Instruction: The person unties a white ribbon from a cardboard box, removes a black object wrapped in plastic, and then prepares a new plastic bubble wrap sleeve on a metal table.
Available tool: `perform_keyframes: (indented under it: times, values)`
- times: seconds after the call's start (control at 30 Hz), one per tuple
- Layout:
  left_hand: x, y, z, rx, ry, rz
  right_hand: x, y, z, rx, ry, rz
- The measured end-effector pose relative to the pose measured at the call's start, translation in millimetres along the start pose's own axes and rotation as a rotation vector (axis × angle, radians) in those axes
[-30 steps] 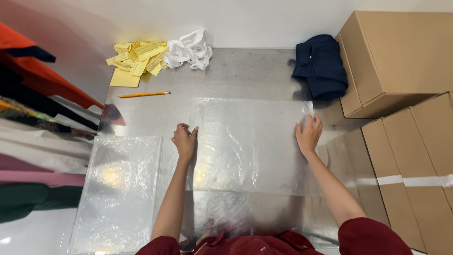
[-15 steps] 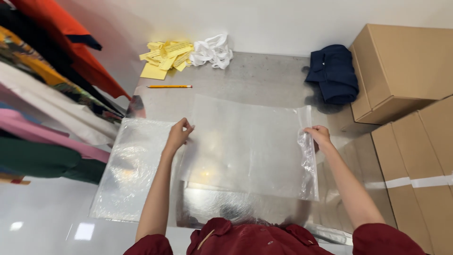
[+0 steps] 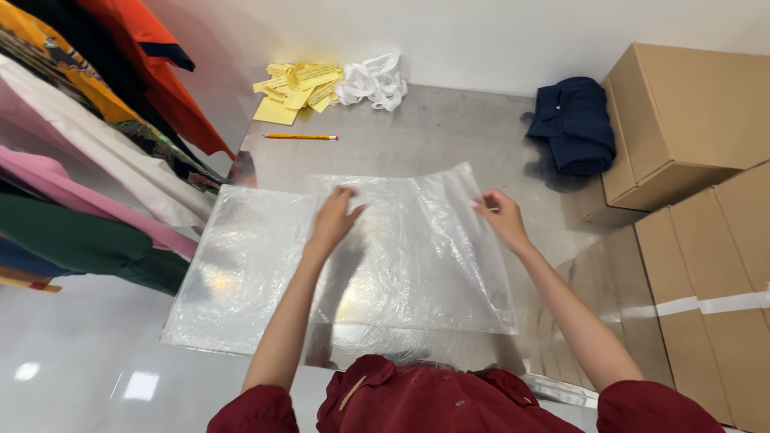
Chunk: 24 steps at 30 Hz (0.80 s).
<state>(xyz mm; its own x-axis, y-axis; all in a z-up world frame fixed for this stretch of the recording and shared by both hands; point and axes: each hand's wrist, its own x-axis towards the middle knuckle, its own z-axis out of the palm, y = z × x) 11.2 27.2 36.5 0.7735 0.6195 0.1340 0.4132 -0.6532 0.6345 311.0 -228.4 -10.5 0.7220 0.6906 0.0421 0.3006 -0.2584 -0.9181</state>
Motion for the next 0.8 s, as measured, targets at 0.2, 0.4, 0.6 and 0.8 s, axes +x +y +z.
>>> perform_keyframes:
  times: [0.2,0.4,0.6,0.8]
  values:
    - [34,145,18,-0.466,-0.154,0.259,-44,-83,-1,-0.058,-0.138,-0.188]
    - [64,133,90,-0.886,-0.120,0.111,-47,-79,-12,-0.119,-0.120,-0.039]
    - [55,122,95,-0.806,-0.114,0.004,-39,-97,5,-0.113,-0.179,-0.087]
    - [65,114,109,-0.709,-0.013,0.095,-3,-87,30,-0.284,-0.174,-0.289]
